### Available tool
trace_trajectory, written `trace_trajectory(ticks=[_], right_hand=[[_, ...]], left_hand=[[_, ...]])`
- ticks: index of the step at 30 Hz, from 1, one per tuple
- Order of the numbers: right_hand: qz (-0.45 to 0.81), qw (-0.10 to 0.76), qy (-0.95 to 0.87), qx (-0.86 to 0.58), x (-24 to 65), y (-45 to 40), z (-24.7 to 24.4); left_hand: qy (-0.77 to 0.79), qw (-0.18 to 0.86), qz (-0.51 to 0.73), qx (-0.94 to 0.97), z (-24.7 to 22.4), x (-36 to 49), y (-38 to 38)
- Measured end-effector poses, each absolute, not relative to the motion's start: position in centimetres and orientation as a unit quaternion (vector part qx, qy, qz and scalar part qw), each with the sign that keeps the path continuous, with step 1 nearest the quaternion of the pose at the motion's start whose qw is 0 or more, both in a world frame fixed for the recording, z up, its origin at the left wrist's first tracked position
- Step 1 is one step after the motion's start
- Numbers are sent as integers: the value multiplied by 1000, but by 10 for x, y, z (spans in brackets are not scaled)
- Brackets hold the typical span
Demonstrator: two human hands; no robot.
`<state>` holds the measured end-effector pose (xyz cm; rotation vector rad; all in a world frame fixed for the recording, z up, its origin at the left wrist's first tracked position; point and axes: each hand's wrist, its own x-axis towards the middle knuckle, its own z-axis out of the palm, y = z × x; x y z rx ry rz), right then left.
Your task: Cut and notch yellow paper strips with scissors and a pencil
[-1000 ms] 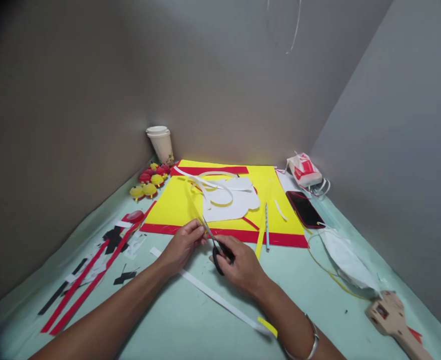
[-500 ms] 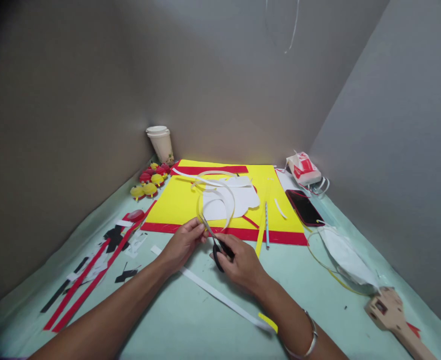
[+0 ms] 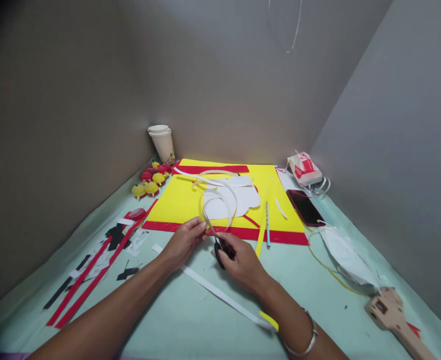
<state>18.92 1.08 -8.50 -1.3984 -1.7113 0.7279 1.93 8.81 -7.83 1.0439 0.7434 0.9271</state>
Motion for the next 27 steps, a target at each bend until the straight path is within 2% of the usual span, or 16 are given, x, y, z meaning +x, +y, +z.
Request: trace_trajectory(ticks=[14,27], right_hand=[[345,415,-636,-552,190,12,-87],[340,390,-652,-555,188,12,-86]], left_hand=[[348,706,411,460,-75,20,87],[322,737,442,397,-76,19,92]])
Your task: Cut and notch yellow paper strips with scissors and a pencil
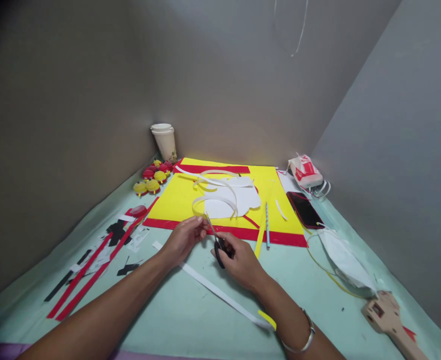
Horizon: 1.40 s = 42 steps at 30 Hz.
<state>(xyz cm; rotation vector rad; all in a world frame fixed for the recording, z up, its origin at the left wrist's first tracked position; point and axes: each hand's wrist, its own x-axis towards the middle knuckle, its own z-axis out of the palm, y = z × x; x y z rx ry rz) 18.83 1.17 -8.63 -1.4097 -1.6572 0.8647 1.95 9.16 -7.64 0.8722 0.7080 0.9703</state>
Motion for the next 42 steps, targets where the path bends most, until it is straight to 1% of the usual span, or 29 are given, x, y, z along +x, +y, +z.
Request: trace_trajectory(ticks=[5,9,13,17,20,24,29,31,39,42], right_hand=[[345,386,-655,-551,190,11,-87],[348,391,-648,-553,191,11,-88],[373,412,-628,-544,190,10,-89],[427,451,-583,-524,190,11,-87],[461,479,-539,-517,192,14,-84],[485,508,-497,-510,193,17,-80],[510,579,-432,-467,189,18,-77],[511,594,-420,-457,187,19,-77],[479,601,-433,-471,187,21,-83],[478,594,-437,-477,188,21,-82]], left_hand=[[326,745,448,371,-79,19,92],[323,738,450,385,-81,20,91],[319,730,459,395,-80,20,92],[319,713,478,401,-77,19,92],[329,694,445,460,-77,20,89],[336,668,365,554,-78,21,84],[337,594,307,663,-79,23,80],[336,574,289,688,-79,24,79],[328,562,281,705,-78,24,75],[311,567,306,698,-78,24,76]])
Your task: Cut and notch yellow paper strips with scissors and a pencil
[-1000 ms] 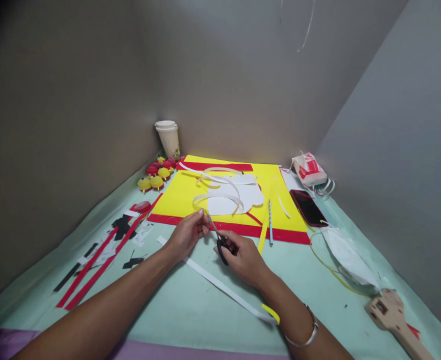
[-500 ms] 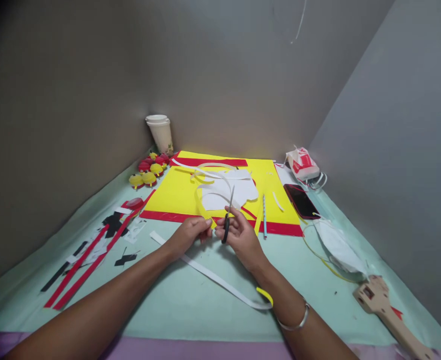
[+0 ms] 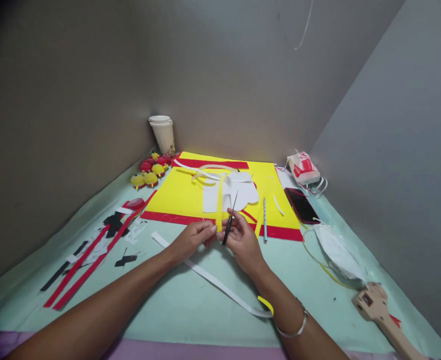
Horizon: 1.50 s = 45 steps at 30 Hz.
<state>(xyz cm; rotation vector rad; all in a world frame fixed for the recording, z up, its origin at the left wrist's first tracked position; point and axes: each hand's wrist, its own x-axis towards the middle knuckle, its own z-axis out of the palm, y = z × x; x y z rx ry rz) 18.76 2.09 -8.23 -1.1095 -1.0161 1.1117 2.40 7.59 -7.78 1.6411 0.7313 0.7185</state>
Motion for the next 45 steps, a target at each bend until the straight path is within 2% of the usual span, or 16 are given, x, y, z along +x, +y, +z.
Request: trace_trajectory(ticks=[7,17,21,25,29,32,35,40,43,45], right_hand=[[504,559,-458,-472,188,19,-85],[544,491,-520,-439,184,10,-80],[546,504,-531,-407,188,7,-77],[523,550,-513,-401,193,11,-80],[499,587,-494,-404,194,13,-81],[479,608,-485,-407,194,12,-79],[449,631,-479,-413,194,12,-79],[426,614,-499,-439,193,12,-81],[424,586,-513,-463,190,14,-84],[423,570,-516,-480,188,15,-86]], left_hand=[[303,602,352,650,-73,25,77],[382,566,404,609,-84,23,87],[394,440,424,687,-80,21,86],[349,266,352,827,-74,24,85],[321,210,280,880,-71,33,94],[327,229,285,871,-65,33,103],[373,278,355,811,-54,24,107],[440,502,471,576,-52,10,104],[403,630,460,478,-63,12,99],[380,670,438,464,-71,16,96]])
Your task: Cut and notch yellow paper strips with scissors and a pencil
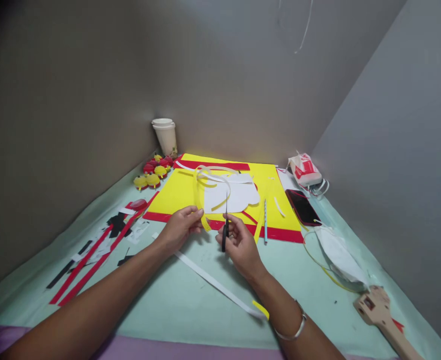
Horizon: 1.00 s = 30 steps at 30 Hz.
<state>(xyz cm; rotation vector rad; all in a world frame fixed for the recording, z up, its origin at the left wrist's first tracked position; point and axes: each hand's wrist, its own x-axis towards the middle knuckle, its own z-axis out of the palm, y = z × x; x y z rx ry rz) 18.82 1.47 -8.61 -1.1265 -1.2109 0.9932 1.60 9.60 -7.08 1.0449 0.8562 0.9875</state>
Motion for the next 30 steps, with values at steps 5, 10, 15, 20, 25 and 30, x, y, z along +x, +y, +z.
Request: trace_trajectory(ticks=[5,10,15,20,25,30], right_hand=[[424,553,-509,-505,186,18,-90],[437,545,-497,-515,182,20,-88],[437,543,-481,-531,183,22,-88],[435,533,-477,-547,185,22,-88],[443,510,-482,-558,188,21,-87],[452,488,-498,-557,191,18,-85]], left_hand=[[387,647,417,508,-83,24,95],[386,647,397,524,-85,28,94],[346,688,369,520,-80,28,88],[302,723,343,518,-75,25,86],[349,710,343,506,-78,24,90],[361,689,378,502,-81,20,97]])
